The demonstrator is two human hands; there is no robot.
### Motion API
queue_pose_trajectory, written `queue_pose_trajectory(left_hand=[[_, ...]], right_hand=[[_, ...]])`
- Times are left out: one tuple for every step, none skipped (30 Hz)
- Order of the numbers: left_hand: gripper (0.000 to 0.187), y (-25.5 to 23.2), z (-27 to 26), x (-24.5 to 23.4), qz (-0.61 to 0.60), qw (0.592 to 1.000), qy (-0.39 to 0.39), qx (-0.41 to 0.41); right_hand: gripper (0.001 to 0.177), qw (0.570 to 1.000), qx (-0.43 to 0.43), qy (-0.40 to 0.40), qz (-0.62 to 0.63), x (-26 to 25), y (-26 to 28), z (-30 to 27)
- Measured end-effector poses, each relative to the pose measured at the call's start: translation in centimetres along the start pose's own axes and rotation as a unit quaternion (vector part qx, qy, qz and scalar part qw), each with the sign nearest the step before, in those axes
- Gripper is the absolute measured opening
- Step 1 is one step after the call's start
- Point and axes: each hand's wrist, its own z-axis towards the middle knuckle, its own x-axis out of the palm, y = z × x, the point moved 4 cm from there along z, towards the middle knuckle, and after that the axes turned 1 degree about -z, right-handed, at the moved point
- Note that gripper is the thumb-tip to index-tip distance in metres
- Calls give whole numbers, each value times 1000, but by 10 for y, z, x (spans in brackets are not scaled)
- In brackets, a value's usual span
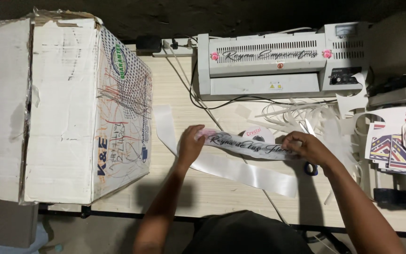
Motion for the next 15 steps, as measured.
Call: queue_pose_trajectory(left_hand=[[38, -17, -3, -3, 153, 983, -19, 99], [38, -24, -4, -1, 152, 983, -19, 100], [39, -35, -7, 2, 183, 972, -19, 144], [41, -45, -9, 4, 214, 958, -21, 188], [41, -58, -12, 8, 214, 958, -21, 189], [40, -71, -15, 16, 214, 958, 22, 191], [39, -83, -18, 23, 214, 955, 64, 193], [39, -98, -19, 30, 213, 955, 65, 195], [43, -115, -23, 40, 188, 947, 113, 235], [47, -132, -27, 49, 163, 935, 160, 273], [47, -139, -24, 57, 162, 934, 160, 273], [54, -150, -23, 67, 139, 920, 187, 315], [62, -160, -22, 77, 115, 903, 213, 355], [62, -163, -17, 78, 115, 903, 212, 356], [54, -162, -12, 82, 99, 910, 274, 296]], right_hand=[[12, 994, -106, 0, -6, 0, 6, 0], [12, 994, -105, -1, -6, 0, 20, -6], [12, 997, -71, -9, -15, 0, 32, -11], [13, 999, -37, -17, -24, 0, 44, -15], [13, 999, -37, -18, -24, -1, 44, -16], [13, 999, 22, -17, -28, -1, 40, -17], [14, 996, 80, -16, -31, -2, 36, -19], [14, 996, 80, -17, -32, -3, 40, -20], [15, 998, 37, -4, -44, -3, 49, -21], [16, 998, -6, 11, -57, -1, 57, -22], [16, 998, -6, 10, -57, 1, 71, -24], [16, 996, -8, 17, -82, 2, 86, -26], [17, 994, -10, 23, -106, 3, 100, -28], [17, 994, -11, 23, -107, 1, 103, -26], [18, 992, -24, 21, -125, -2, 108, -24]])
